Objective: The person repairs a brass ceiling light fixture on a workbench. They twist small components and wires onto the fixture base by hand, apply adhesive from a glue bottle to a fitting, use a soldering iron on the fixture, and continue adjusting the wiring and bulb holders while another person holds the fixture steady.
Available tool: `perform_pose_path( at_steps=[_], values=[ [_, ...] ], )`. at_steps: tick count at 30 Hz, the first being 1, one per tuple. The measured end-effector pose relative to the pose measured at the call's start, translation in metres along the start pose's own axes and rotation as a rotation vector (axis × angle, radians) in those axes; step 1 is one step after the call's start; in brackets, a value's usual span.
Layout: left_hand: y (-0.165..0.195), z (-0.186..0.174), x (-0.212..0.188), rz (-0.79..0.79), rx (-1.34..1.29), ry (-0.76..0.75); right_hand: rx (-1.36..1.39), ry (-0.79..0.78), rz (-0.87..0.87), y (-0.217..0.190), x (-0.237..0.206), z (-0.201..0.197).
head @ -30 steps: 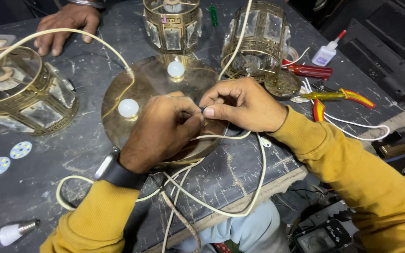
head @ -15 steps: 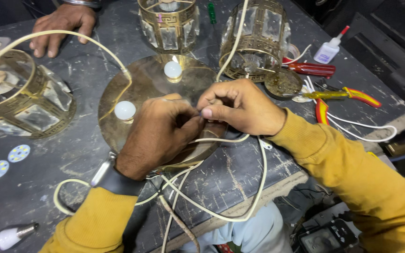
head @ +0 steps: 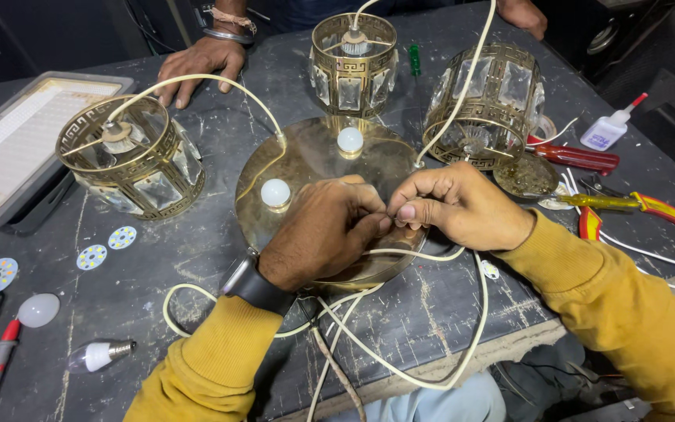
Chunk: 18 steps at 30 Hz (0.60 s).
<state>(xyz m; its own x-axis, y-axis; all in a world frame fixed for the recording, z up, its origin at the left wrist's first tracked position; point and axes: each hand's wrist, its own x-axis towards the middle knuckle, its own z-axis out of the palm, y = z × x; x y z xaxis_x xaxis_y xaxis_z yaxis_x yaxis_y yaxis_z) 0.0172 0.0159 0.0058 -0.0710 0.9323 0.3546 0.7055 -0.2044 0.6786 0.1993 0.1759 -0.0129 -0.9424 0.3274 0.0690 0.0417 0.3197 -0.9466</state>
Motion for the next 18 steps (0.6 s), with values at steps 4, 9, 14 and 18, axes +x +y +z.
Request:
perform_pose_path(
  at_steps=[4,9,14,18],
  values=[
    [-0.003,0.004,0.001,-0.203,-0.156,-0.003,0.016,0.009,0.002,0.014,0.001,-0.003],
    [-0.005,0.002,0.004,0.067,-0.155,0.036,0.073,-0.004,-0.028,-0.004,0.005,0.006],
    [-0.006,-0.002,0.005,-0.172,-0.404,-0.080,-0.288,0.384,-0.162,-0.053,-0.037,0.010],
    [-0.011,0.000,0.005,-0.165,-0.466,-0.100,-0.723,0.572,0.051,-0.050,-0.107,0.004]
  ],
)
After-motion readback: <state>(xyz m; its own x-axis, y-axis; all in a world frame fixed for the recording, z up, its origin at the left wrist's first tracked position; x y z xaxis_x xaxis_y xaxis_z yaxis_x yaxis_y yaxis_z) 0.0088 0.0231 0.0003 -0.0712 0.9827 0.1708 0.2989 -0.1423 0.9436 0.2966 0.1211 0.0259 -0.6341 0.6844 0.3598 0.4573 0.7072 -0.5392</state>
